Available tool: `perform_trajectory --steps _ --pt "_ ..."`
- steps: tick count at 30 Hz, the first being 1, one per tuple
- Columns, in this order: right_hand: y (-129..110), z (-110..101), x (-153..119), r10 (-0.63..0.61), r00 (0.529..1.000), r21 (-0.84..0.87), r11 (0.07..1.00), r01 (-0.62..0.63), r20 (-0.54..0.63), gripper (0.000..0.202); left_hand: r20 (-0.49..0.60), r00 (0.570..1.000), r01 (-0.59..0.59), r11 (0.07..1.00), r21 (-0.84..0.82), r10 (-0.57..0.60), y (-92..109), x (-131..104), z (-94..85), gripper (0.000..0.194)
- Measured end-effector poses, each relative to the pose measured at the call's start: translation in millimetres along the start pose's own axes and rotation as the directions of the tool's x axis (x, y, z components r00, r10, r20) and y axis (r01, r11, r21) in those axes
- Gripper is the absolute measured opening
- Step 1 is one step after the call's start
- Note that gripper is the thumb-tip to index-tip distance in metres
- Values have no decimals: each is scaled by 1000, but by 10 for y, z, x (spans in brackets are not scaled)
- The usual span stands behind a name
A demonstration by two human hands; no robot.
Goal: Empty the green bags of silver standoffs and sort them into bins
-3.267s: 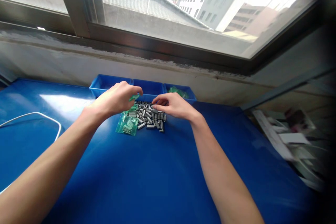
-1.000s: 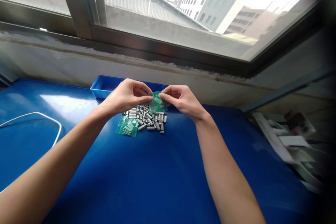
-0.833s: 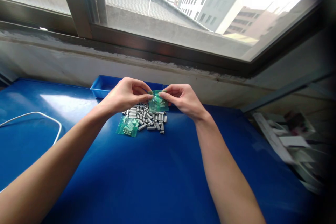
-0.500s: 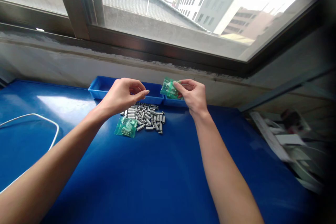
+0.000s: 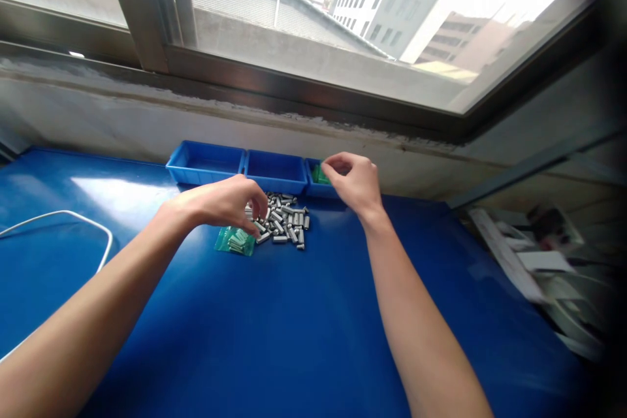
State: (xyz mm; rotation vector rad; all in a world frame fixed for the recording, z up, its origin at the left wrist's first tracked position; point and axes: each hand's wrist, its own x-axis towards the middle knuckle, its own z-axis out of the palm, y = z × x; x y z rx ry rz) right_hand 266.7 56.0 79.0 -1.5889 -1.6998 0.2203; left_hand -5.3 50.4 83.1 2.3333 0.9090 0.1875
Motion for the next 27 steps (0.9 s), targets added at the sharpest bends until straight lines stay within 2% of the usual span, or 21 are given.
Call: perform_trajectory --steps 2,4,9,12,19,24,27 --pt "-75 -5 -17 -34 986 61 998 24 164 13 47 999 10 1000 27 -11 -37 7 12 24" --pt "-118 -5 -35 -76 950 106 993 45 304 18 85 996 32 998 53 -37 -59 25 33 26" --pt "-158 4 -73 -118 856 158 986 44 502 31 94 995 24 990 138 -37 -103 87 96 25" --pt "-183 3 -86 -114 828 171 985 23 549 33 109 993 18 988 154 -35 -136 111 125 24" --pt "-229 -18 -99 -125 796 204 979 2 592 34 147 985 69 991 118 -86 -163 129 148 7" --pt "-218 -25 -98 -144 782 229 973 1 606 36 142 986 69 992 106 -84 -132 65 58 14" --pt "-225 -32 -97 -152 767 231 973 6 623 37 139 980 119 981 156 -141 -111 2 -2 21"
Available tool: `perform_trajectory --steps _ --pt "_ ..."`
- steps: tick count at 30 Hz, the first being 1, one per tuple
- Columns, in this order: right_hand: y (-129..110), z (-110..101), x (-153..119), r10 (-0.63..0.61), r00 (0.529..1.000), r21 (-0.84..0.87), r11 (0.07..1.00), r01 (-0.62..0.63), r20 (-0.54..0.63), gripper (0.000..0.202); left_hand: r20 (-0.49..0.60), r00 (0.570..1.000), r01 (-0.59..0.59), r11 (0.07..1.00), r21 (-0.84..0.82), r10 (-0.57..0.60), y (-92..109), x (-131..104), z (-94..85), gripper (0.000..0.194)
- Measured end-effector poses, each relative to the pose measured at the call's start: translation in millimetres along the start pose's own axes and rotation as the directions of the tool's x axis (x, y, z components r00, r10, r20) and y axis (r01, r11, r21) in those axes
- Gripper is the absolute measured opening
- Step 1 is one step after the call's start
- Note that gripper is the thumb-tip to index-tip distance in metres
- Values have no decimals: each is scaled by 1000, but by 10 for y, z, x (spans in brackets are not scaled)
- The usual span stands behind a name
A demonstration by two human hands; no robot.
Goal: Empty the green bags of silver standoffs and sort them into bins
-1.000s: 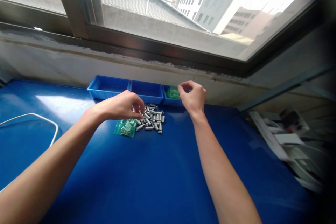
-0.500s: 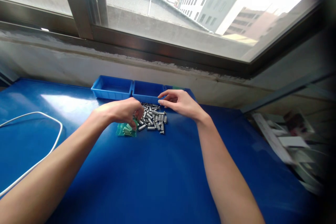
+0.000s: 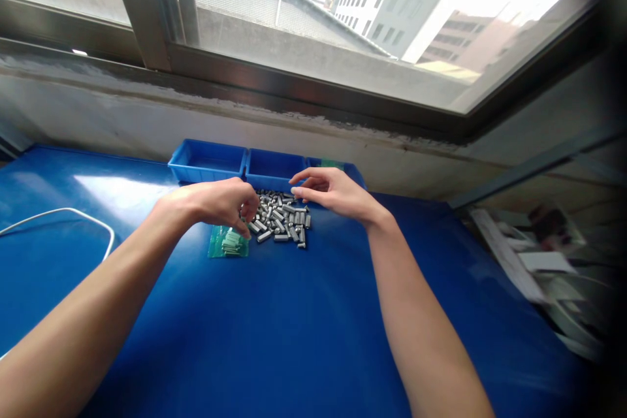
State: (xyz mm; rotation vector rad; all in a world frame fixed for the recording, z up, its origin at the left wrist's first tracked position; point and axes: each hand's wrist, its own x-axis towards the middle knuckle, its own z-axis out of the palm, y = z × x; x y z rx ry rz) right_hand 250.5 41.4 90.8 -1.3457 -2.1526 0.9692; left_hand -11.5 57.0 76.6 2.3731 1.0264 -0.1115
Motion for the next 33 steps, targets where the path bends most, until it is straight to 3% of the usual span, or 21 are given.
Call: perform_trajectory --steps 4,12,15,17,20,25,29,33 --pt "-21 -1 -7 -12 1000 8 1000 12 19 38 36 995 95 995 16 -95 0 -45 -1 40" --pt "-25 -1 -7 -7 1000 76 997 5 30 40 45 999 33 996 -83 -29 13 -37 -38 27" --pt "-45 -7 -9 1 999 102 995 -6 47 41 -28 997 -79 988 -135 76 56 -62 -104 20" --pt "-55 -16 -16 9 997 152 988 -21 81 42 -119 985 -146 969 -197 124 93 -67 -126 26" --pt "-52 -34 -30 13 985 235 971 -54 171 44 -268 960 -179 916 -360 82 148 -35 -101 34" --pt "-3 -52 -45 -23 963 265 963 -51 269 44 -416 909 -244 777 -581 -25 221 84 23 36" --pt "15 -50 -52 -29 967 276 960 -43 253 44 -455 889 -269 737 -620 -57 278 140 92 42" --pt "4 -71 -64 -14 989 298 954 -30 146 47 -474 877 -236 794 -561 -74 307 171 134 45"
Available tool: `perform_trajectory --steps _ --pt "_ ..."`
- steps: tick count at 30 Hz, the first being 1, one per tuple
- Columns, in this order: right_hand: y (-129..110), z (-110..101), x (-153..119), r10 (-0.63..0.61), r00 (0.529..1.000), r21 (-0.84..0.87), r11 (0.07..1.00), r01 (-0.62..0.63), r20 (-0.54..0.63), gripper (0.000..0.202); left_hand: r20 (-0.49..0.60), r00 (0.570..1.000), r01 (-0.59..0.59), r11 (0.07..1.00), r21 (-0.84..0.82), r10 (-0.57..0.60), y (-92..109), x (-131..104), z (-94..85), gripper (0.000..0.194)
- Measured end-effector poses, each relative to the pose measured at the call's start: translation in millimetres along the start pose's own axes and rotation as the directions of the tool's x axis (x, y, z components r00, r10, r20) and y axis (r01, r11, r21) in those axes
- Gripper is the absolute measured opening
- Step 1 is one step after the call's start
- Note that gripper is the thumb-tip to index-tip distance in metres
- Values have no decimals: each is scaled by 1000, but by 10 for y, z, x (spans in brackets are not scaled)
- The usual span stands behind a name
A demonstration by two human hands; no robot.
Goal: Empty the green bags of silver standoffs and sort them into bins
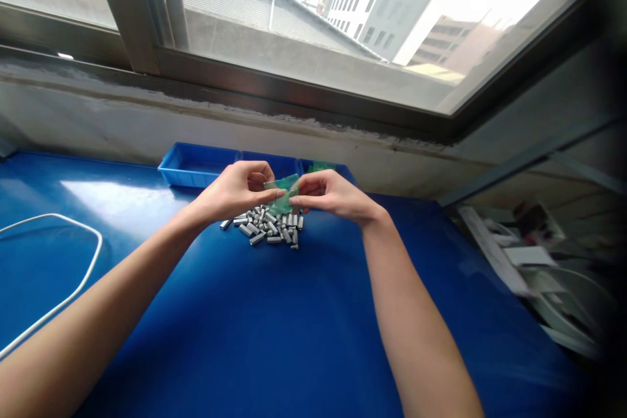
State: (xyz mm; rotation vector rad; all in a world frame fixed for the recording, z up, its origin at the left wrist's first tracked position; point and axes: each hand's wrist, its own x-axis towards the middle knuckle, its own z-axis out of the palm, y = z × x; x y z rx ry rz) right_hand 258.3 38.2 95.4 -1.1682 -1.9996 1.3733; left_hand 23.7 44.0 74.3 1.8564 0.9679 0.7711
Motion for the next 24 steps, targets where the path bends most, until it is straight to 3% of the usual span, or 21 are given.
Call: perform_trajectory --steps 3,4,6,8,9,10,12,14,18,20,24 --pt "-7 -79 -29 -52 961 -70 997 35 -271 49 -100 994 -25 994 107 36 -34 11 28 43" --pt "0 -123 -45 -87 913 -123 992 41 -398 48 -117 992 -32 990 137 48 -46 14 35 41" --pt "34 -225 -83 -180 760 -266 964 10 -625 45 -109 993 -30 981 190 51 -65 18 48 38" --pt "88 -323 -124 -284 605 -418 904 -89 -744 38 -58 998 -24 973 228 38 -78 18 63 37" --pt "120 -361 -140 -324 561 -480 864 -153 -762 35 -29 999 -28 970 241 36 -84 17 71 37" --pt "152 -390 -151 -351 548 -532 820 -212 -759 31 -2 999 -36 967 252 37 -90 17 80 36" --pt "210 -413 -154 -357 595 -615 727 -307 -720 25 30 999 -51 962 270 44 -104 17 97 35" --pt "256 -403 -134 -316 685 -676 648 -350 -657 26 35 998 -55 955 292 47 -113 16 107 34" --pt "314 -365 -76 -179 836 -721 616 -317 -519 35 37 999 -47 946 322 37 -108 12 103 33" --pt "338 -363 -59 -114 876 -721 622 -305 -469 36 43 998 -47 942 332 34 -100 11 96 33" --pt "392 -374 -41 -42 897 -720 614 -324 -440 43 66 997 -51 931 361 29 -90 9 97 33"
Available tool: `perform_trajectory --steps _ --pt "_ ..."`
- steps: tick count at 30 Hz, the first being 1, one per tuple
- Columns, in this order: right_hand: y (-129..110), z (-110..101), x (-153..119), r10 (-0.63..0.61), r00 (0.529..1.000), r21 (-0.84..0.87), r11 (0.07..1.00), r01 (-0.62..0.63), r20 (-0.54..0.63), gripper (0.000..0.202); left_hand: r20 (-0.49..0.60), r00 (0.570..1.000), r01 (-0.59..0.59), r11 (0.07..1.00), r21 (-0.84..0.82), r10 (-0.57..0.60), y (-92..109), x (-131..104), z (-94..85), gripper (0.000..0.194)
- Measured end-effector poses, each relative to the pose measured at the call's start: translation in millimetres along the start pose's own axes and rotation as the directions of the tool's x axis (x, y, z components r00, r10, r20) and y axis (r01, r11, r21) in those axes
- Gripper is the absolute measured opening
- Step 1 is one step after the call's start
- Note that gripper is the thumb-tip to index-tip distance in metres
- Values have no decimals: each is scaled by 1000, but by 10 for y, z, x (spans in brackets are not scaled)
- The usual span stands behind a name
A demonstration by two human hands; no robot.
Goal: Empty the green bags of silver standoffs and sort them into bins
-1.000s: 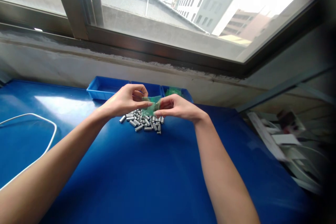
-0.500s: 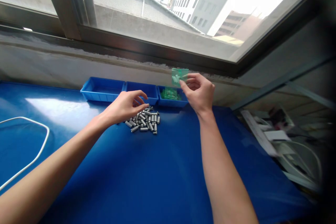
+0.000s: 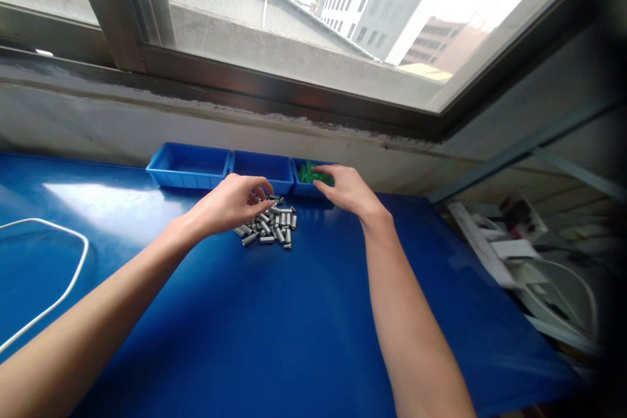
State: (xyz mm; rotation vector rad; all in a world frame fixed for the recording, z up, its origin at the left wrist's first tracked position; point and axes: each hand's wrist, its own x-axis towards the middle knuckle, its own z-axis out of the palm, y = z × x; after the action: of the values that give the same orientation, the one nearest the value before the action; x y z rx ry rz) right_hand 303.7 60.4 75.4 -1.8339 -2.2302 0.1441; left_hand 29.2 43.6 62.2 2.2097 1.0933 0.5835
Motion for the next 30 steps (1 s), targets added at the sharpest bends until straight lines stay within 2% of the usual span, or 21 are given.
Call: perform_trajectory --steps 11,16,20,25,28,30 --pt "-48 116 -1 134 987 -85 988 -126 86 54 41 999 -1 999 39 -1 -4 -6 12 30" --pt "-140 208 -10 182 981 -136 976 -171 72 57 49 999 -4 998 69 1 -11 0 53 32" --pt "-171 174 -16 187 981 -135 975 -178 55 58 49 999 -11 997 74 7 7 -5 40 30" --pt "-316 31 -33 104 994 -136 985 -106 -22 49 47 999 -21 992 123 15 13 -13 -74 24" --pt "-449 -35 -29 -63 996 -60 996 60 -56 39 58 998 10 977 214 -23 -46 -22 -172 25" --pt "-513 -56 -31 -171 985 37 985 171 3 34 89 994 34 960 277 -61 -105 -34 -238 27"
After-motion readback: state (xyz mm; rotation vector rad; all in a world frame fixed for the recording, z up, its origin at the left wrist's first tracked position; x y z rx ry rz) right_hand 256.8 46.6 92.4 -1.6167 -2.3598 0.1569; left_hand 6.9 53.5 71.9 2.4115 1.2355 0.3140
